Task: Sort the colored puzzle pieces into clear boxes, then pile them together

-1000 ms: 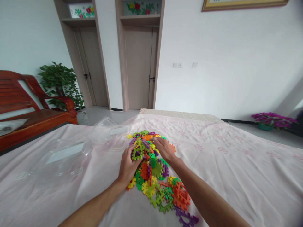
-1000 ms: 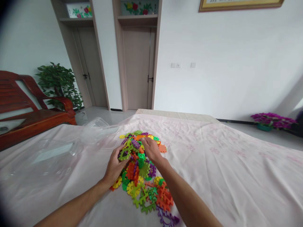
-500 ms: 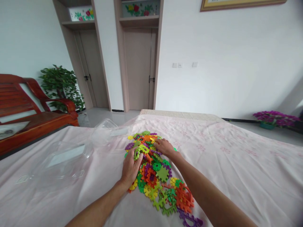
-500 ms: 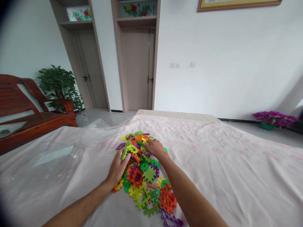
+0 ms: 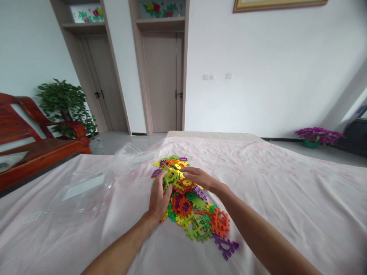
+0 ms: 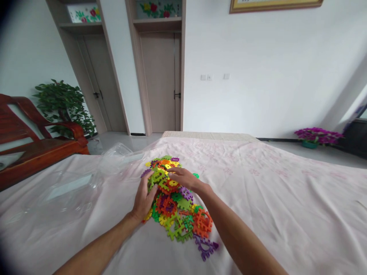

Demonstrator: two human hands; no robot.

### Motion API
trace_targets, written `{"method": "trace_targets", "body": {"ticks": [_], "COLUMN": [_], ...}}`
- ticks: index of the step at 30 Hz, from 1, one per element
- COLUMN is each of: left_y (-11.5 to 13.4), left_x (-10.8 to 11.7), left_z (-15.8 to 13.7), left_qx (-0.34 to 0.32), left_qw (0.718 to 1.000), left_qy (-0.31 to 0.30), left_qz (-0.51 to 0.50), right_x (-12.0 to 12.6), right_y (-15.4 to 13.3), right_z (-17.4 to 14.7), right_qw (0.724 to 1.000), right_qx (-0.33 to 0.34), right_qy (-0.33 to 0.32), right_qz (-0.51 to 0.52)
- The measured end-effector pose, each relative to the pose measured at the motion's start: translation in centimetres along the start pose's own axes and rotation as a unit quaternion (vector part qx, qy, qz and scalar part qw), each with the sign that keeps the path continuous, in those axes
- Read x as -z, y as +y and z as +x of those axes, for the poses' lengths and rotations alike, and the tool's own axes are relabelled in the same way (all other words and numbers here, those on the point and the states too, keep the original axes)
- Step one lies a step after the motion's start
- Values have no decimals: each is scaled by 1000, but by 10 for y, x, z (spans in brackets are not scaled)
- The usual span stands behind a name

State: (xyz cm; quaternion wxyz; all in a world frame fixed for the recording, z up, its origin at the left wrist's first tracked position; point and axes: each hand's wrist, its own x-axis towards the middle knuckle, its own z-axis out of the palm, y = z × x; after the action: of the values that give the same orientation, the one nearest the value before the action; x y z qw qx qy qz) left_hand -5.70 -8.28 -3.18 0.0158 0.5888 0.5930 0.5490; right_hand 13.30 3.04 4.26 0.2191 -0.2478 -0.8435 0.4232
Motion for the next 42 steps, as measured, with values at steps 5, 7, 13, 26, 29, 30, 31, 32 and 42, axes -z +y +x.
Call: {"method": "trace_targets", "body": {"ticks": [5, 7, 13, 26, 29, 30, 31, 32, 42], "left_y": [26, 35, 44, 26, 22, 19, 17, 14, 7], "left_x": [18, 22, 16, 9, 9, 9, 10, 10, 19], "left_z": [-11, -15, -23, -1, -1, -1, 0, 1, 14], "left_qx": [-181, -215, -251, -156, -142, -139, -137, -135, -110], "left_qw": [970, 944, 890, 926, 929, 931, 934, 938, 972], "left_qy": [-133, -218, -336, -137, -117, -112, -108, -104, -60], "left_qz": [92, 127, 178, 314, 321, 318, 312, 303, 197], "right_x": [27, 25, -8, -37, -26, -21, -16, -12, -12], "right_y": [-3, 3, 25, 6, 3, 6, 9, 14, 65], "right_z": [-61, -85, -115, -21, -25, -33, -43, -56, -156], "right_qw": [985, 971, 973, 978, 974, 968, 960, 954, 833], "right_qx": [-40, -68, -49, -83, -67, -67, -74, -83, -308], "right_qy": [-99, -146, -20, 189, 207, 221, 237, 244, 224], "right_qz": [-135, -178, -225, -15, -64, -94, -127, -152, -402]}}
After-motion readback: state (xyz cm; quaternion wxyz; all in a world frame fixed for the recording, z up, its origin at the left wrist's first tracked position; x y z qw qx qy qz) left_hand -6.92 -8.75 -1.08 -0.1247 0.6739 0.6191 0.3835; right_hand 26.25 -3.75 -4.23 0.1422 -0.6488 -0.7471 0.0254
